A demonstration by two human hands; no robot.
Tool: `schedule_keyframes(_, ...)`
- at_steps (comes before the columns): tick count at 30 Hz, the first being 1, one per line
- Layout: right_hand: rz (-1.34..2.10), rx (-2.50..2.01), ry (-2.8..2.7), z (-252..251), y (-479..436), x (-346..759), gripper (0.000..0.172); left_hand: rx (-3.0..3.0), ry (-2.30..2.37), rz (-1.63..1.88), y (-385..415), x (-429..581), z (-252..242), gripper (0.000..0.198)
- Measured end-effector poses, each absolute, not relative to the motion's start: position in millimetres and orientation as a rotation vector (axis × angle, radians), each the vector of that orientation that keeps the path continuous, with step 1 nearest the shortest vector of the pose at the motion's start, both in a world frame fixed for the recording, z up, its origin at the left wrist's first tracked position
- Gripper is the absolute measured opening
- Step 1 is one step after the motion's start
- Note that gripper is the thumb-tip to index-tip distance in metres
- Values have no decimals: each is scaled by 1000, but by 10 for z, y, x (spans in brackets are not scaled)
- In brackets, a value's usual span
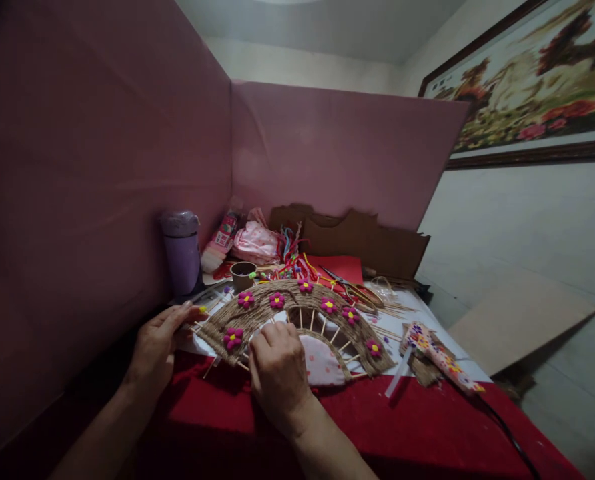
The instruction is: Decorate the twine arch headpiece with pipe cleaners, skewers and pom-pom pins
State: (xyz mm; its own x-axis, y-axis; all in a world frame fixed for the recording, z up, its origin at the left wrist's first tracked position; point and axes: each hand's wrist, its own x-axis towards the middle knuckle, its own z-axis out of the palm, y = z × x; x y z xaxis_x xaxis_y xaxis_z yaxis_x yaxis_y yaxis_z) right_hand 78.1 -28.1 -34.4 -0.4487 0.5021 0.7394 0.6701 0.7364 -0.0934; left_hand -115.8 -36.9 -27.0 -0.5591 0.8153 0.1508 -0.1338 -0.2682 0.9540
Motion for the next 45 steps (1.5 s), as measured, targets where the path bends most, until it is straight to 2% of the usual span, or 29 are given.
schedule_keyframes(16,-290,-874,-2132,-375,-263,780,17,836,1342,1888,-371,-1151,-245,34)
schedule_keyframes(45,-307,-889,-2145,-369,-262,777,17,895,1339,1898,-384,-1133,-240,30)
